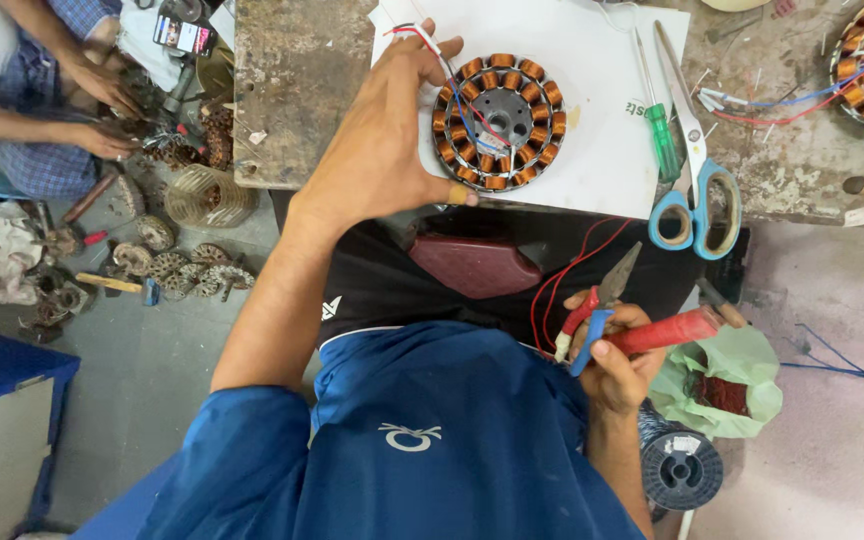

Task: The person repairs fan stators by using pliers to adjust copper wires, applying solder to connections with a soldering iron, and wrapping wire joints with small pieces of tape.

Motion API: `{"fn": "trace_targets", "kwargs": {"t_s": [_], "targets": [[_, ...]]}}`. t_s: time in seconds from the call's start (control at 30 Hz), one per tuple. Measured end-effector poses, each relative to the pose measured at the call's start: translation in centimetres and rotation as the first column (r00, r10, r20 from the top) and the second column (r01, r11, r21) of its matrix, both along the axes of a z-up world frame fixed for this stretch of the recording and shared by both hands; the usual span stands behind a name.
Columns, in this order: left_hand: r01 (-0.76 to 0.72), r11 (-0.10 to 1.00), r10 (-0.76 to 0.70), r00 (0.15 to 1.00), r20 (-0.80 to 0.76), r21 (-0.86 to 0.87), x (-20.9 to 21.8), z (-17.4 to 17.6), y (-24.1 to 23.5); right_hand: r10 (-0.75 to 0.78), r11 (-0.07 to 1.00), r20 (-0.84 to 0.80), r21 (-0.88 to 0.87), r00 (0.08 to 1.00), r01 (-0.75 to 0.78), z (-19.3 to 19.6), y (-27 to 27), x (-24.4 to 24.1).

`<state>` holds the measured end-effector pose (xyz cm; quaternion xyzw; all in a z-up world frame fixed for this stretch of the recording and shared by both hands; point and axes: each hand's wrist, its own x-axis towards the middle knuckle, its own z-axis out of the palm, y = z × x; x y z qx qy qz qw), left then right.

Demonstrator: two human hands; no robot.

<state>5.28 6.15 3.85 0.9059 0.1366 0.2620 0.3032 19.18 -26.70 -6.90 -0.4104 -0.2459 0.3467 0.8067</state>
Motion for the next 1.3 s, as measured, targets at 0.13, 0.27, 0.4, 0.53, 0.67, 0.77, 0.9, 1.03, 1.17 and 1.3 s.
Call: {"fn": "trace_targets", "kwargs": {"t_s": [0.13, 0.27, 0.4, 0.53, 0.67, 0.77, 0.9, 1.03, 1.17, 1.3], "targets": [[0.097, 0.995, -0.098, 0.994, 0.048, 0.024, 1.0, -0.1, 0.8, 0.026, 1.000, -0.029, -0.017, 0.999, -0.027, 0.8, 0.4, -0.3], [0.126, 0.992, -0.126, 0.992, -0.010, 0.013, 1.6, -0.6, 1.0, 0.030, 0.999, -0.026, -0.036, 0.999, -0.030, 1.2, 0.9, -0.4], [0.115, 0.988, -0.117, 0.993, -0.015, -0.105, 1.6, -1.0, 1.0, 0.038, 0.999, 0.030, -0.001, 0.999, -0.038, 1.3, 1.1, -0.5], [0.034, 0.999, -0.039, 0.993, 0.112, 0.042, 0.5, -0.9, 1.1, 0.042, 0.999, -0.002, -0.024, 0.999, -0.042, 1.4, 1.0, -0.6], [-0.031, 0.999, 0.029, 0.975, 0.221, 0.007, -2.7, -1.0, 2.9, 0.032, 0.999, 0.039, -0.026, 0.999, -0.031, 1.2, 0.6, -0.8], [-0.187, 0.982, 0.188, 0.962, 0.196, -0.022, -5.3, -1.4, 5.4, 0.027, 0.999, 0.027, -0.024, 0.999, -0.026, 0.9, 0.4, -0.8], [-0.331, 0.943, 0.319, 0.929, 0.189, 0.033, -7.6, -2.4, 8.9, 0.045, 0.998, -0.029, -0.031, 0.999, -0.046, 0.8, 0.9, -1.2], [-0.354, 0.935, 0.349, 0.927, 0.134, 0.013, -7.9, -4.1, 10.6, 0.066, 0.996, -0.010, -0.062, 0.998, -0.067, 0.2, 1.3, -1.1], [-0.301, 0.951, 0.291, 0.949, 0.122, 0.072, -7.3, -2.6, 10.0, 0.079, 0.995, -0.044, -0.061, 0.996, -0.082, 0.0, 1.6, -1.5], [-0.152, 0.970, 0.154, 0.988, 0.004, 0.188, -8.6, 4.8, 8.9, 0.075, 0.995, -0.021, -0.071, 0.997, -0.076, 0.2, 1.5, -1.4]]}}
